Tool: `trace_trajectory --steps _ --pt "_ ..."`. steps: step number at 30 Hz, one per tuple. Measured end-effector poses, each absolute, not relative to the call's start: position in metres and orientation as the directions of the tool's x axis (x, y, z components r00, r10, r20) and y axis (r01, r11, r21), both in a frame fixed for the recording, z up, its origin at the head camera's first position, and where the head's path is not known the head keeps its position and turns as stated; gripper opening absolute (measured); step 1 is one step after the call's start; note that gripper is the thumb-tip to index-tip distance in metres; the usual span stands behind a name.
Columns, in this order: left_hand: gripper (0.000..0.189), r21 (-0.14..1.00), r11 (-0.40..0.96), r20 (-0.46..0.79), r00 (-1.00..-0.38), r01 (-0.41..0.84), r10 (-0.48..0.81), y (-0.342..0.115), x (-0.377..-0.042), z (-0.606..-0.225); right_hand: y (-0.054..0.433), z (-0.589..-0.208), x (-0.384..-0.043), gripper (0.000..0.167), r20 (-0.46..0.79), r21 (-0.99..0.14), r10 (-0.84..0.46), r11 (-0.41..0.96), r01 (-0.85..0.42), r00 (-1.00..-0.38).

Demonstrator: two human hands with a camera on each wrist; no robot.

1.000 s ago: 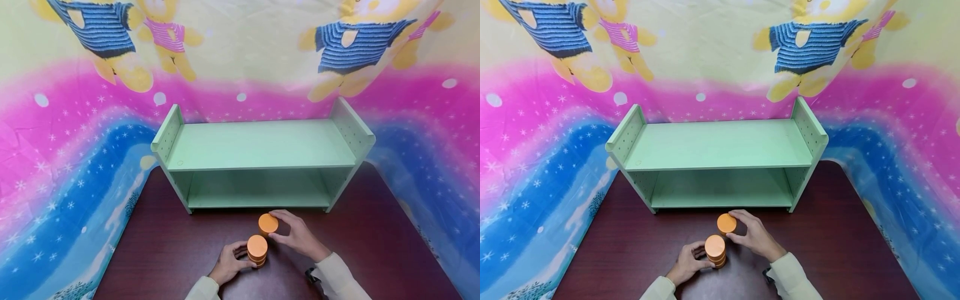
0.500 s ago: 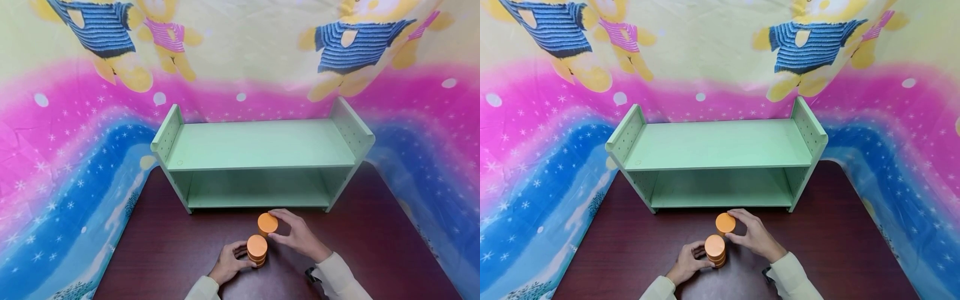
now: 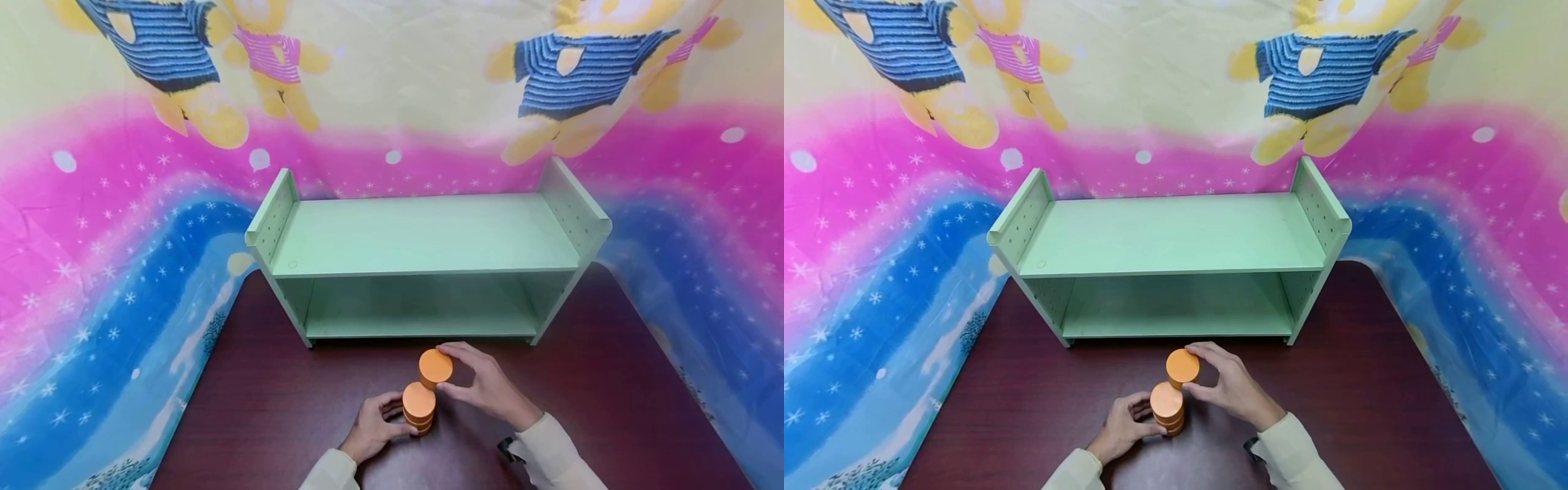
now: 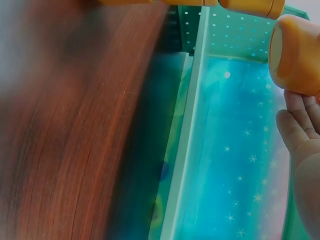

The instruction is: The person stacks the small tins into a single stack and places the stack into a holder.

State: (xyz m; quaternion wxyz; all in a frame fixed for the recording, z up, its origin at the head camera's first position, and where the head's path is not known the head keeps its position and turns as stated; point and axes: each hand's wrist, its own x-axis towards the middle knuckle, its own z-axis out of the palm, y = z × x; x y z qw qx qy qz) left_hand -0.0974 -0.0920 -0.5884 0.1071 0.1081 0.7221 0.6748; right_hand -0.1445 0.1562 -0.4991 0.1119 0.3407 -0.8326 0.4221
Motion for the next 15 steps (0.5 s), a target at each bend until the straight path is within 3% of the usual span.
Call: trace_trajectory --steps 15 --pt "0.057 0.996 0.085 0.005 -0.953 0.032 0.303 -0.0922 -0.0977 -0.5891 0.1527 -0.4994 -0.1393 0.063 0.496 -0.602 -0.503 0.389 -0.698 -0.708"
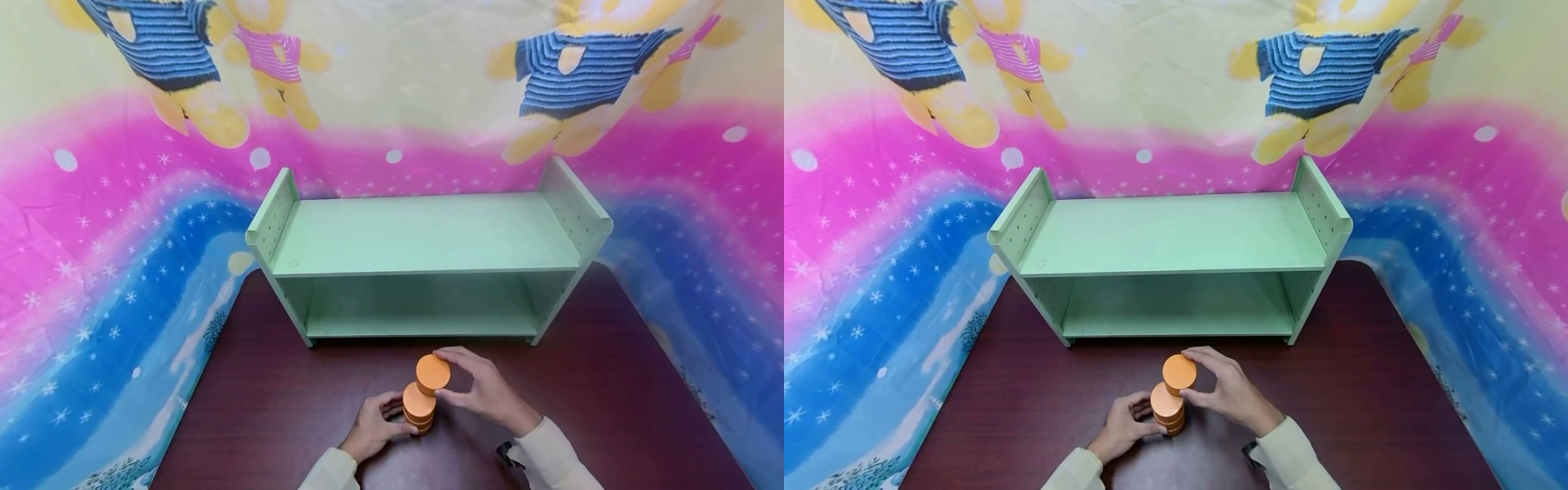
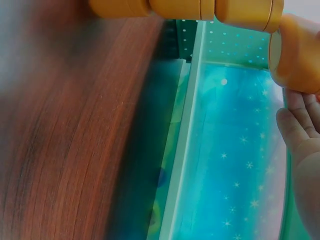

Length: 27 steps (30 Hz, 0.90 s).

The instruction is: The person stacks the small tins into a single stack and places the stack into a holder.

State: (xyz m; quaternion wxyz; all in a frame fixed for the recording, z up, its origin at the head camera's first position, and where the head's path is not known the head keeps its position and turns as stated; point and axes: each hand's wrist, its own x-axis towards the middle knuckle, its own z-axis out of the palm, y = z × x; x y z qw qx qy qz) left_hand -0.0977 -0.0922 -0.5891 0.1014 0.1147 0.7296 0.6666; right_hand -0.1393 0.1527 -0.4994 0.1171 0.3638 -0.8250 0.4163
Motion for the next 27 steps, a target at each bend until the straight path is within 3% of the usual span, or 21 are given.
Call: trace_trajectory --steps 18,27 --pt "0.057 0.996 0.062 0.039 -0.951 0.061 0.307 -0.092 -0.096 -0.589 0.147 -0.504 -0.133 0.061 0.554 -0.585 -0.532 0.299 -0.754 -0.641" --pt "0.058 0.996 0.069 0.036 -0.946 0.061 0.322 -0.093 -0.097 -0.591 0.144 -0.503 -0.128 0.061 0.541 -0.592 -0.546 0.293 -0.751 -0.640"
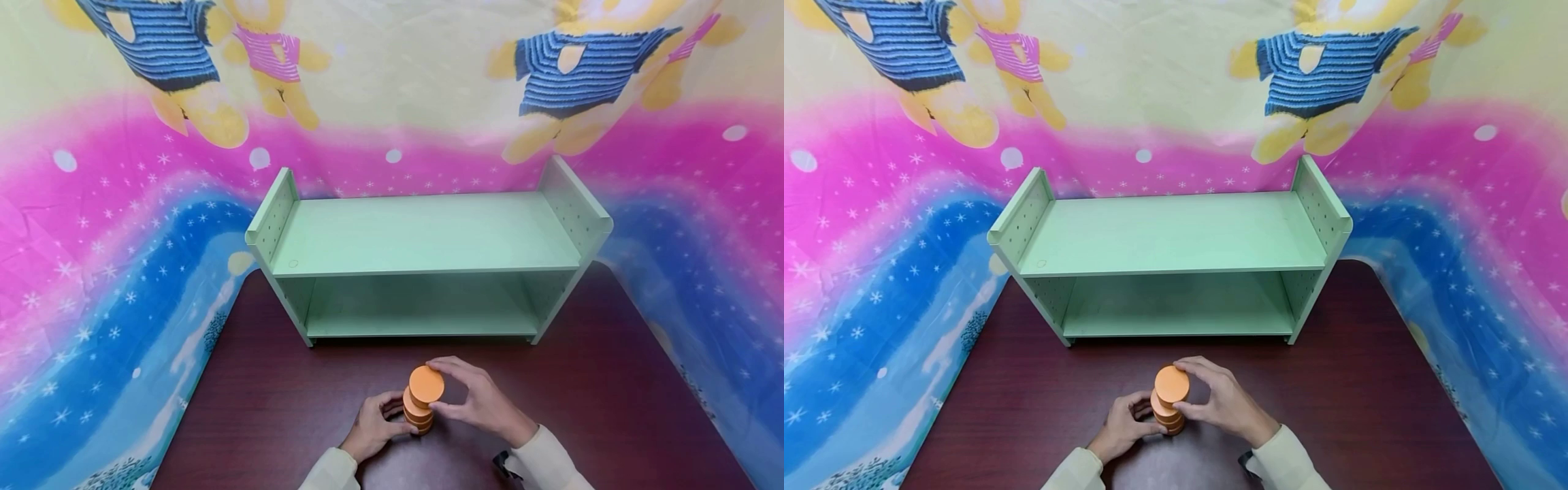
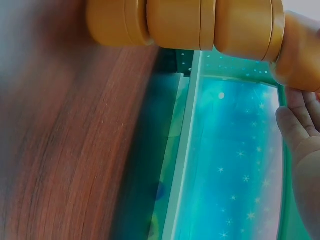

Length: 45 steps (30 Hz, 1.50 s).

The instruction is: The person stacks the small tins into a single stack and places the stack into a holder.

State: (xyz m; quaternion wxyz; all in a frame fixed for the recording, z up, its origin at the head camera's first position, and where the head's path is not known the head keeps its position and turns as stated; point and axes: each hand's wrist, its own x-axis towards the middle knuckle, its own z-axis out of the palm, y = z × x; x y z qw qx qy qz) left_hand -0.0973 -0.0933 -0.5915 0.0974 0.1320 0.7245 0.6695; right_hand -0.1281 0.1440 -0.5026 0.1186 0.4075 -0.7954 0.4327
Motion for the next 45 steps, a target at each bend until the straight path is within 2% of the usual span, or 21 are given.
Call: trace_trajectory --steps 11,17,24,33,41,45 --pt "0.055 0.995 0.068 0.042 -0.948 0.067 0.317 -0.093 -0.097 -0.591 0.139 -0.504 -0.127 0.065 0.582 -0.584 -0.548 0.234 -0.777 -0.602" --pt "0.055 0.996 0.074 0.030 -0.950 0.055 0.311 -0.092 -0.097 -0.590 0.138 -0.503 -0.126 0.068 0.575 -0.589 -0.548 0.238 -0.772 -0.607" --pt "0.055 0.995 0.088 0.019 -0.952 0.048 0.306 -0.091 -0.098 -0.592 0.139 -0.505 -0.123 0.063 0.541 -0.605 -0.556 0.265 -0.751 -0.632" --pt "0.054 0.995 0.069 0.045 -0.944 0.072 0.327 -0.093 -0.097 -0.587 0.137 -0.504 -0.124 0.062 0.560 -0.593 -0.555 0.251 -0.765 -0.616" --pt "0.054 0.973 0.183 0.070 -0.935 0.140 0.347 -0.095 -0.099 -0.585 0.139 -0.505 -0.123 0.064 0.543 -0.589 -0.562 0.274 -0.760 -0.624" --pt "0.054 0.964 0.223 0.062 -0.934 0.148 0.353 -0.096 -0.100 -0.581 0.139 -0.505 -0.121 0.070 0.499 -0.607 -0.562 0.317 -0.729 -0.660"
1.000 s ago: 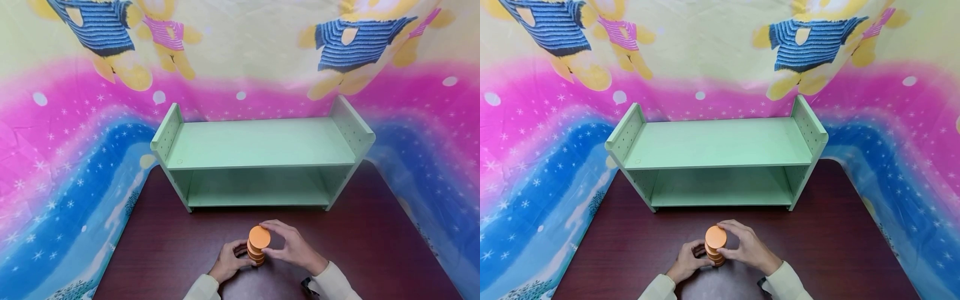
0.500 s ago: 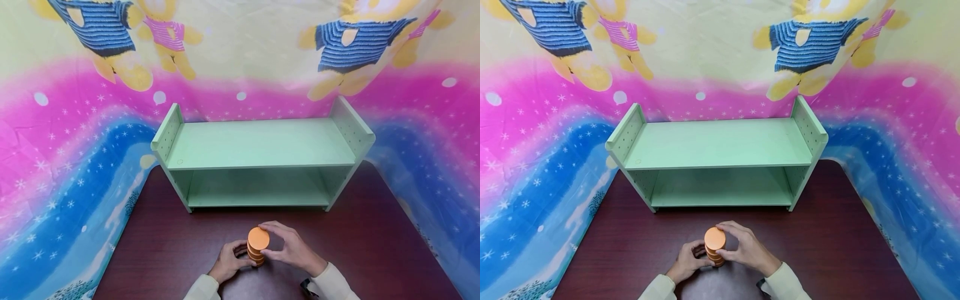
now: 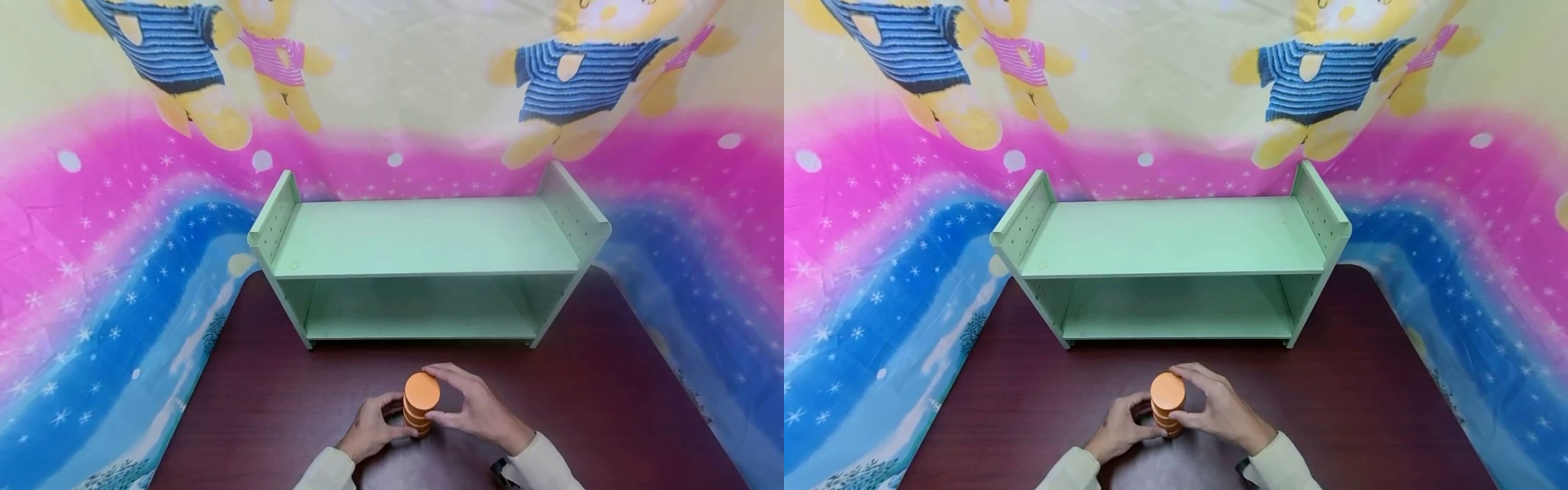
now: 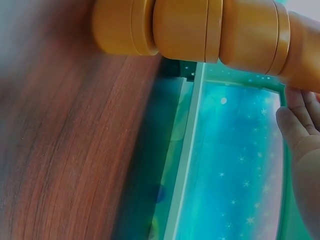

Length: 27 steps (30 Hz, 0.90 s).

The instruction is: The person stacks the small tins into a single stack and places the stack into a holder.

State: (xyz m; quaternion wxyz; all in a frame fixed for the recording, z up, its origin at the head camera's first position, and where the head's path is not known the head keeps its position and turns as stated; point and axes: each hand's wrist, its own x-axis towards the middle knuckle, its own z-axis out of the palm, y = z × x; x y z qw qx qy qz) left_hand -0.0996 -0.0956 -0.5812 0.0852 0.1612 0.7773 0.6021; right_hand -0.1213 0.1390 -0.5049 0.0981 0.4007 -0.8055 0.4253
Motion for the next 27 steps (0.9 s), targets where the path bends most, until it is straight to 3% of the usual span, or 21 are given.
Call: trace_trajectory --steps 14,27 --pt "0.060 0.960 0.259 0.003 -0.929 0.107 0.371 -0.096 -0.101 -0.576 0.146 -0.510 -0.116 0.077 0.364 -0.654 -0.548 0.425 -0.625 -0.754" --pt "0.064 0.940 0.316 -0.009 -0.917 0.129 0.400 -0.101 -0.102 -0.579 0.153 -0.543 -0.118 0.078 0.379 -0.633 -0.541 0.440 -0.637 -0.751"
